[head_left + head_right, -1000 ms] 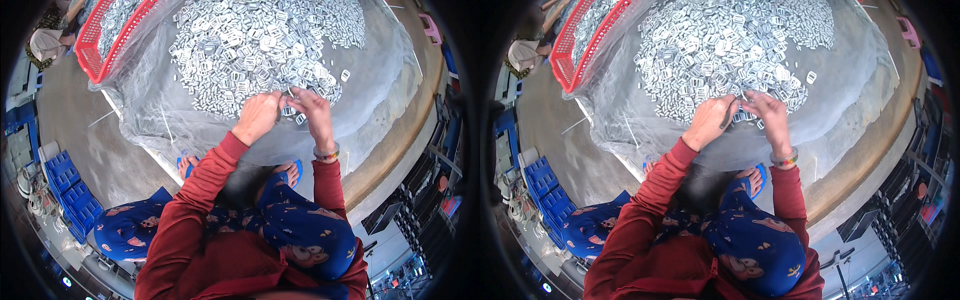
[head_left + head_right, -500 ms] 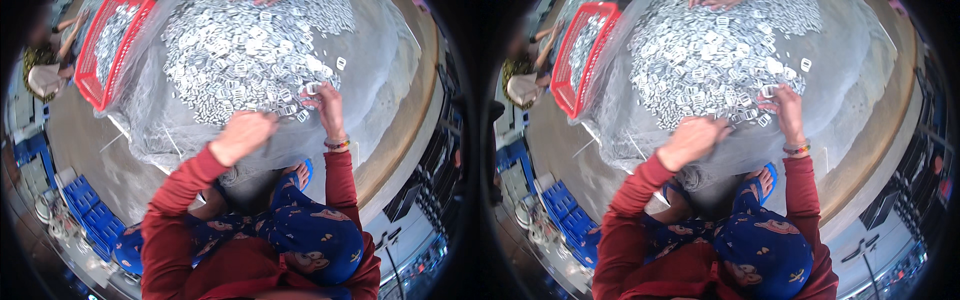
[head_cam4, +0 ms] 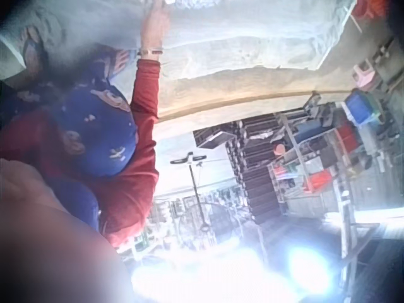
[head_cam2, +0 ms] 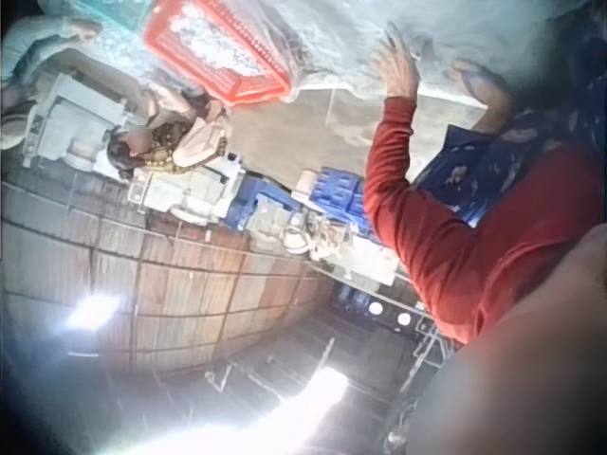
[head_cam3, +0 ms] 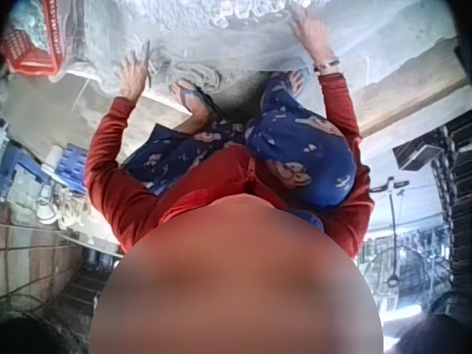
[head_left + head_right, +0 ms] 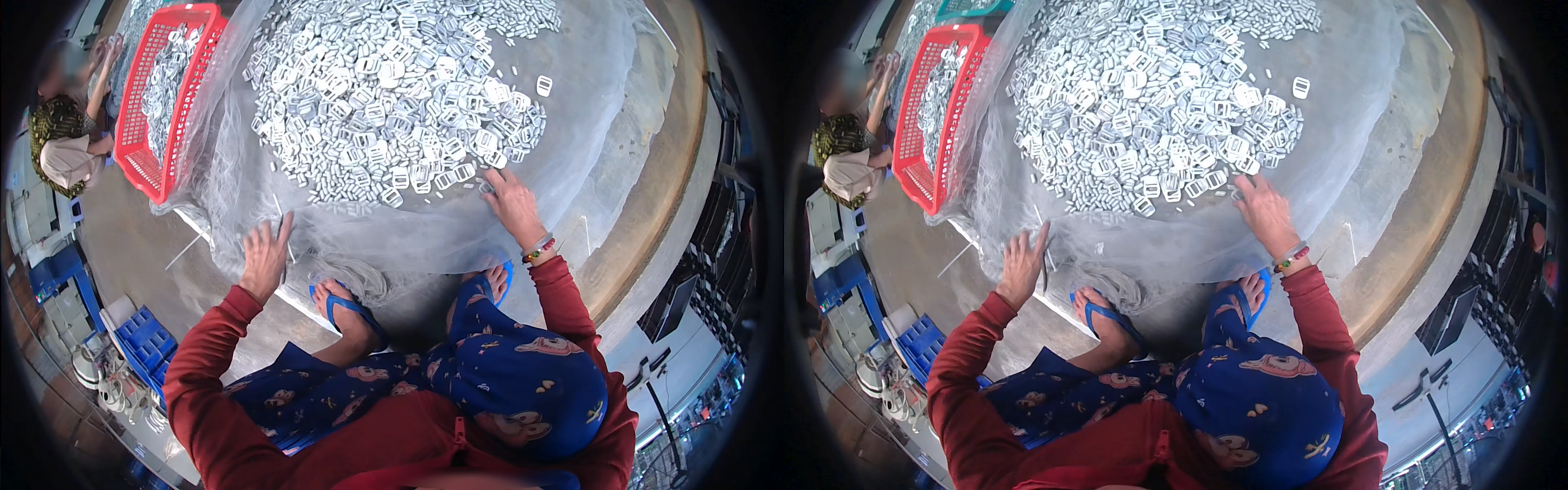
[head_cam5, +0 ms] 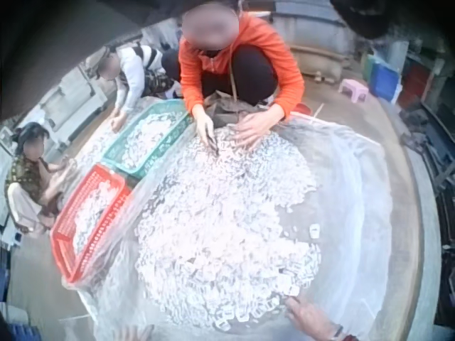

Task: The person sits on the floor and repeatedly picks up small white plastic buckles from a large pile, trims excess plastic with pliers, and places the trimmed pieces into a red basket. Other workers are visible nearby performing similar trimming.

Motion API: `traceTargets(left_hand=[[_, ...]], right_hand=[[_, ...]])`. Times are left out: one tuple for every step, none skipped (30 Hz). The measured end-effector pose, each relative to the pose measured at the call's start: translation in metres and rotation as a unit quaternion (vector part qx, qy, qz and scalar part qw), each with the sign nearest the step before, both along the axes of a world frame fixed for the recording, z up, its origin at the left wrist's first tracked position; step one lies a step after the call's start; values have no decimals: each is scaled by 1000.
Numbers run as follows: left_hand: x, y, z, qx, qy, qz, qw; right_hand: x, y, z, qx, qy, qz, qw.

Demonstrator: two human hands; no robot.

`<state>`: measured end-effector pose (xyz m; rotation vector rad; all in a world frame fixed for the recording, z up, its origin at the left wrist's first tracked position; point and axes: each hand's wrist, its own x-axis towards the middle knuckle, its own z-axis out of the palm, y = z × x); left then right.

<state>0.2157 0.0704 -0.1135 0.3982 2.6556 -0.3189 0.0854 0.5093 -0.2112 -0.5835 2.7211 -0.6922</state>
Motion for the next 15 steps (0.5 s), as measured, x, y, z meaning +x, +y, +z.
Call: traceTargets(left_hand=[[-13, 14, 6, 2, 72, -32, 997], [-32, 32, 9, 81, 59, -34, 994], [-52, 51, 10, 159, 81, -44, 983], [-73, 73, 7, 211, 16, -41, 976], [-91, 95, -1, 287, 3, -50, 957], [-106, 122, -13, 298, -30, -14, 954], [-117, 145, -27, 352, 1, 5, 936], [-120, 160, -41, 323, -10, 15, 946], [-120, 173, -56, 311, 2, 18, 950], [-118, 180, -69, 288, -16, 23, 957], [-116, 181, -80, 309, 20, 24, 950], [-113, 180, -89, 320, 29, 29, 947], [-110, 175, -94, 324, 16, 38, 945], [-111, 167, -98, 360, 45, 33, 931], [-113, 158, -99, 413, 41, 112, 903]], right_hand=[[3, 3, -5, -2, -24, -13, 1000], [4, 6, -8, -7, -47, -26, 999], [4, 7, -10, -13, -69, -41, 997], [4, 6, -12, -19, -73, -49, 996], [3, 5, -12, -24, -77, -59, 995], [4, 2, -12, -16, -94, -77, 992], [4, -1, -12, -55, -72, -80, 993], [6, -5, -11, -81, -65, -86, 991], [8, -8, -9, -106, -61, -92, 988], [10, -9, -4, -158, -146, -149, 965], [11, -9, 1, -209, -230, -204, 928], [11, -8, 7, -276, -310, -244, 877], [8, -6, 14, -356, -384, -271, 808], [1, -5, 20, -447, -447, -284, 721], [-7, -4, 25, -529, -499, -297, 619]])
